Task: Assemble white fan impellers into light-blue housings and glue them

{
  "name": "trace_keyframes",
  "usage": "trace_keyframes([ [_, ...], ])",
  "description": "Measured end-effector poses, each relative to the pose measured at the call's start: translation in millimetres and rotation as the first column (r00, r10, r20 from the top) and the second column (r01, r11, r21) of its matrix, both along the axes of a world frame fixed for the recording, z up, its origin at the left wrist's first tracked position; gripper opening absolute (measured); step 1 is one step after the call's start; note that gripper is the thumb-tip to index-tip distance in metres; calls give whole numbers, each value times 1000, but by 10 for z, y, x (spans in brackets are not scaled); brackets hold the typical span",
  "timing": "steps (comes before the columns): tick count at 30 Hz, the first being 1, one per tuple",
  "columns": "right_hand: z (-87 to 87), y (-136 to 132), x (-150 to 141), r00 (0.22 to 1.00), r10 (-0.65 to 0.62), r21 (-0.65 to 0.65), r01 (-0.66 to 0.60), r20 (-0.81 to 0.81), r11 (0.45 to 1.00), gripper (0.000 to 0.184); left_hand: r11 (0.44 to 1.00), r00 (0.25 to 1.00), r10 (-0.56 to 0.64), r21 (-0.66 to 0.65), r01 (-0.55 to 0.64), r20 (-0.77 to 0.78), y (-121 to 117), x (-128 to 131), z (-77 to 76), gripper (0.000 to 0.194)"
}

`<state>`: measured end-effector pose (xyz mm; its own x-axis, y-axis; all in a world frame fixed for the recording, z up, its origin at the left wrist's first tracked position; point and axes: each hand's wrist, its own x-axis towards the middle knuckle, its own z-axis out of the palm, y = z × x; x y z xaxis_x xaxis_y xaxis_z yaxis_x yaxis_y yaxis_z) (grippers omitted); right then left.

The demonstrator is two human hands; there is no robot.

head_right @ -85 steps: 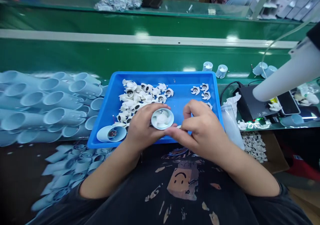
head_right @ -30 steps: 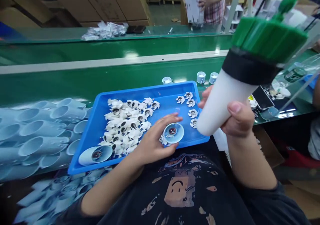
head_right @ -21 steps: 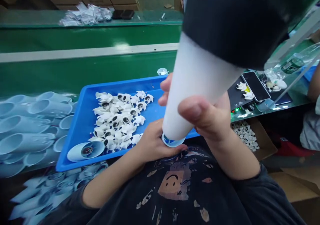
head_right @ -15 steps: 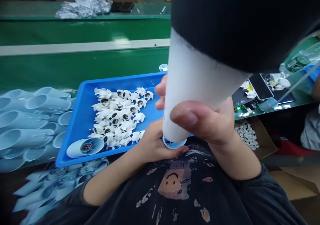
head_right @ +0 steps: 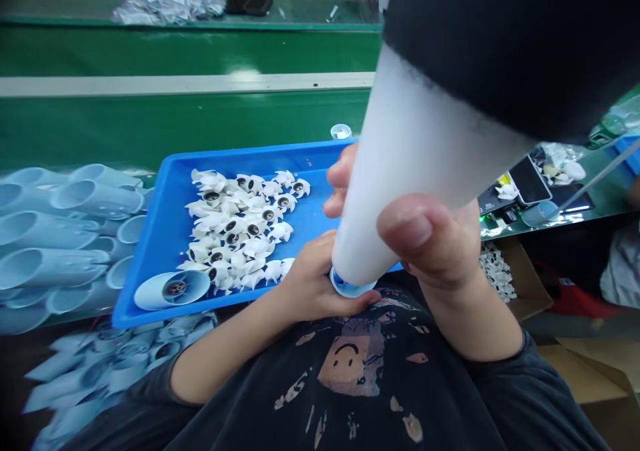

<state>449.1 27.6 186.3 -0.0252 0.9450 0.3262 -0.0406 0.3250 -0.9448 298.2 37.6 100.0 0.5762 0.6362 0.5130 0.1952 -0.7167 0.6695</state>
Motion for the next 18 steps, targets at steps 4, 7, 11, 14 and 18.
trace_keyframes([
  [4, 20, 1, -21, 1000, 6, 11, -6, 14, 1000, 75, 1000, 999, 2, 24, -2, 34, 11, 8, -12, 30],
  [7, -23, -6, -19, 991, -30, 32, 26, 129, 999, 73, 1000, 999, 0, 31, -2, 41, 18, -2, -27, 29],
  [11, -77, 15, -29, 981, -58, 55, 48, 187, 997, 70, 998, 1000, -11, -64, 12, 10, 10, -15, 4, 30],
  [14, -58, 66, -49, 996, -71, 57, 68, 57, 996, 62, 957, 996, -89, -280, 78, -26, 20, -51, 70, 42],
  [18, 7, 91, 48, 982, -149, -13, 149, -118, 989, 57, 935, 956, -85, -355, -21, -280, 107, -317, 53, 75],
])
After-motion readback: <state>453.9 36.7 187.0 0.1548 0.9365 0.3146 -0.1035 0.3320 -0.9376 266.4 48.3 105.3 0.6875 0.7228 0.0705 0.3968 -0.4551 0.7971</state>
